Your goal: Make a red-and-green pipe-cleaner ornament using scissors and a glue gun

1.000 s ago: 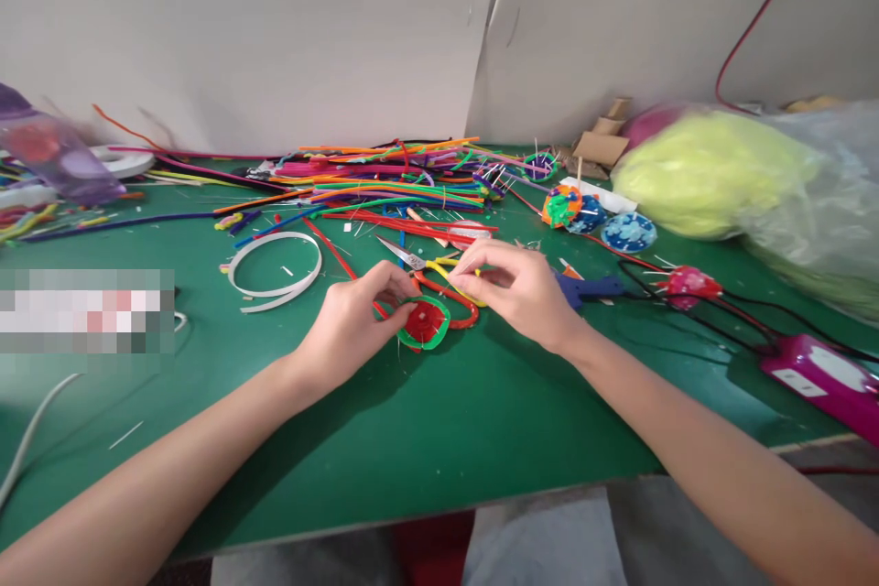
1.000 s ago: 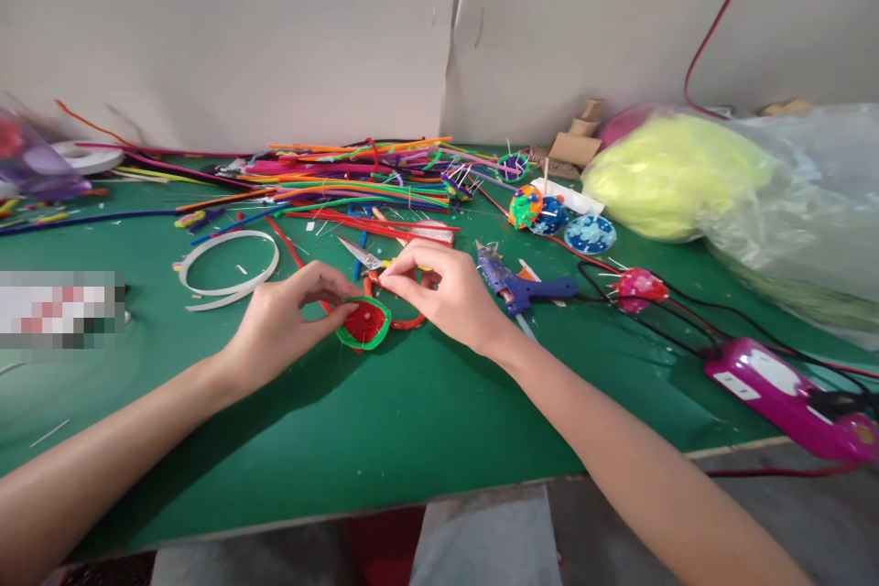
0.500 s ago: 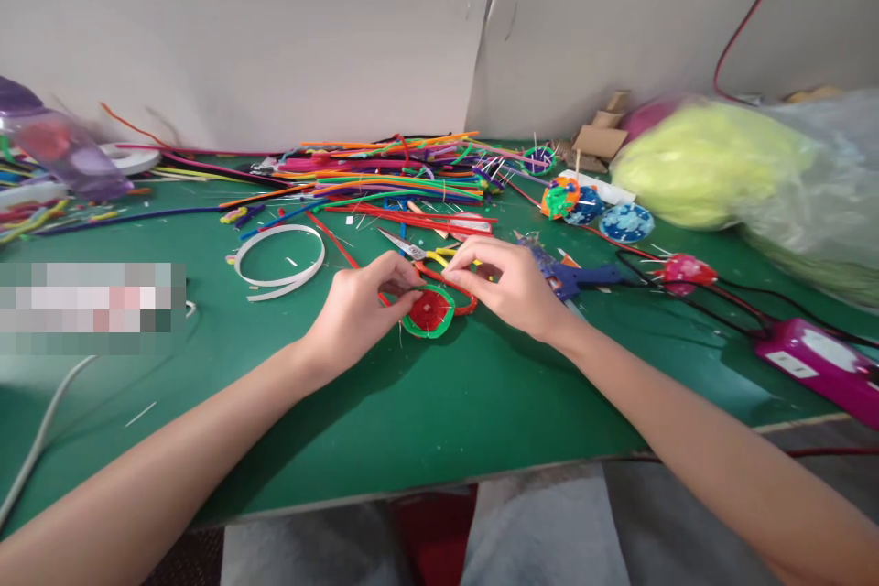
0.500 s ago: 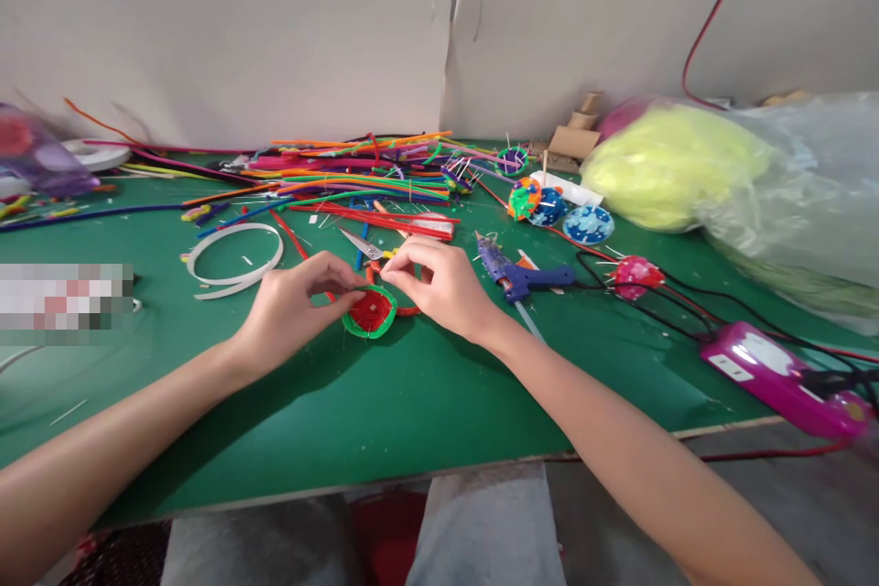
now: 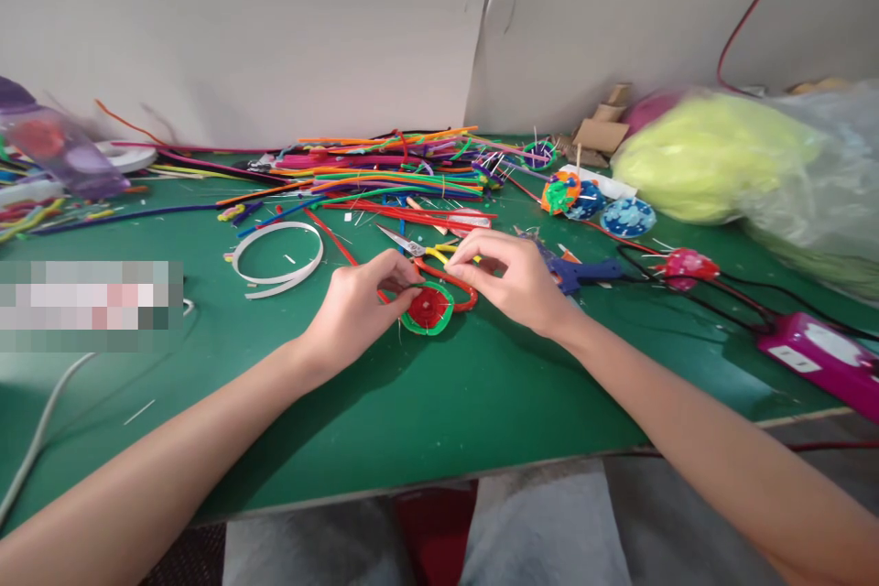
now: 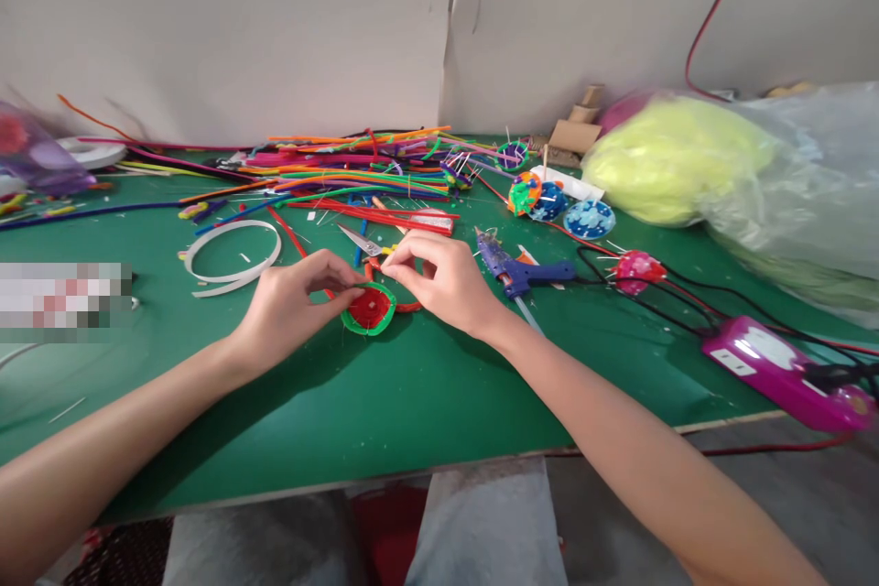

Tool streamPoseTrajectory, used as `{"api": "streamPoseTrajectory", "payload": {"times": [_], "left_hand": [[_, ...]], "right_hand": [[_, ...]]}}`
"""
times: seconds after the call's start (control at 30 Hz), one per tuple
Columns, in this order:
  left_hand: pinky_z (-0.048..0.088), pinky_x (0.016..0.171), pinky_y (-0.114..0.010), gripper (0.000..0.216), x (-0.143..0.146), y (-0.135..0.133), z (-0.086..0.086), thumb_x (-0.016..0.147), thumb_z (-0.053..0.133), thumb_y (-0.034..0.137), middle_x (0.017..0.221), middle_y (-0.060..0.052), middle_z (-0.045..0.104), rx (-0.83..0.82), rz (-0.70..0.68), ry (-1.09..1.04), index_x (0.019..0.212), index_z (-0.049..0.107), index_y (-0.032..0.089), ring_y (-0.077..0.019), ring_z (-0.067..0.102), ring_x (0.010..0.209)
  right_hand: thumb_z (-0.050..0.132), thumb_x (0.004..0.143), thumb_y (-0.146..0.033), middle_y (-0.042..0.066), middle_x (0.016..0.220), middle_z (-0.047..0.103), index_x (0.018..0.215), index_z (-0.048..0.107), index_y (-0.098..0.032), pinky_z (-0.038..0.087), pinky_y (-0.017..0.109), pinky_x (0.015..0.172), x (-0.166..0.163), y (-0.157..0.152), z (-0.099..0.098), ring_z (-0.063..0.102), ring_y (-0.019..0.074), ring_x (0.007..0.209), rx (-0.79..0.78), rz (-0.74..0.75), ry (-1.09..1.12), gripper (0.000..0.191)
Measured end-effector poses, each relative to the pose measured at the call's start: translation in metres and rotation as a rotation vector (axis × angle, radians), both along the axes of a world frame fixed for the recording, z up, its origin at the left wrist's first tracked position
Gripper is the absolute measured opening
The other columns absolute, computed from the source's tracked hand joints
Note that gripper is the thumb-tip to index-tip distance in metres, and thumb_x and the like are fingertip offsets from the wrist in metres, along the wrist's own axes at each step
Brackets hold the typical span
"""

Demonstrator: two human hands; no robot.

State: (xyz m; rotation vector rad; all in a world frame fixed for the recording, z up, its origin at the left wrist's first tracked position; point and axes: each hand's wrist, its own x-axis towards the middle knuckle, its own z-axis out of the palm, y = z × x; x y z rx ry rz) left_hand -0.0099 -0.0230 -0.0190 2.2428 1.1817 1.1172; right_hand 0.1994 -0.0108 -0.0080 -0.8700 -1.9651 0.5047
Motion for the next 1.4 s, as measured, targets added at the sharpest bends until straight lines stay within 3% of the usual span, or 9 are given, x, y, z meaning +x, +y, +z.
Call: {"api": "streamPoseTrajectory", "payload": {"times": [0.8,1.23,1.4], "left_hand": [[0.054,0.067,-0.022,0.005,0.0,0.0,-0.001,0.08,0.063,0.016,0.079,0.003,0.07,-0.019,0.001,0.051,0.084,0.061,0.019,-0.0099,0.064,0.068],[0.052,0.066,-0.02,0.006,0.0,0.0,0.0,0.081,0.06,0.013,0.074,0.003,0.069,0.041,-0.011,0.075,0.08,0.062,0.018,-0.0095,0.064,0.066],[0.052,0.067,-0.02,0.006,0.0,0.0,0.0,0.082,0.06,0.014,0.078,0.002,0.072,0.058,0.001,0.09,0.078,0.062,0.018,-0.0099,0.065,0.067]], "right_hand": [[0.063,0.085,-0.018,0.002,0.077,0.066,0.074,0.066,-0.017,0.04,0.025,0.055,0.0,0.0,-0.004,0.056,0.0129,0.067,-0.03,0.043,0.0,0.012],[0.067,0.081,-0.027,0.002,0.074,0.064,0.072,0.065,-0.016,0.041,0.027,0.063,0.001,0.007,-0.01,0.055,0.0134,0.07,-0.27,0.006,0.094,0.014],[0.068,0.078,-0.033,-0.001,0.063,0.057,0.072,0.064,-0.014,0.035,0.025,0.052,0.0,0.012,-0.018,0.047,0.0093,0.056,-0.48,0.037,0.223,0.02]]}}
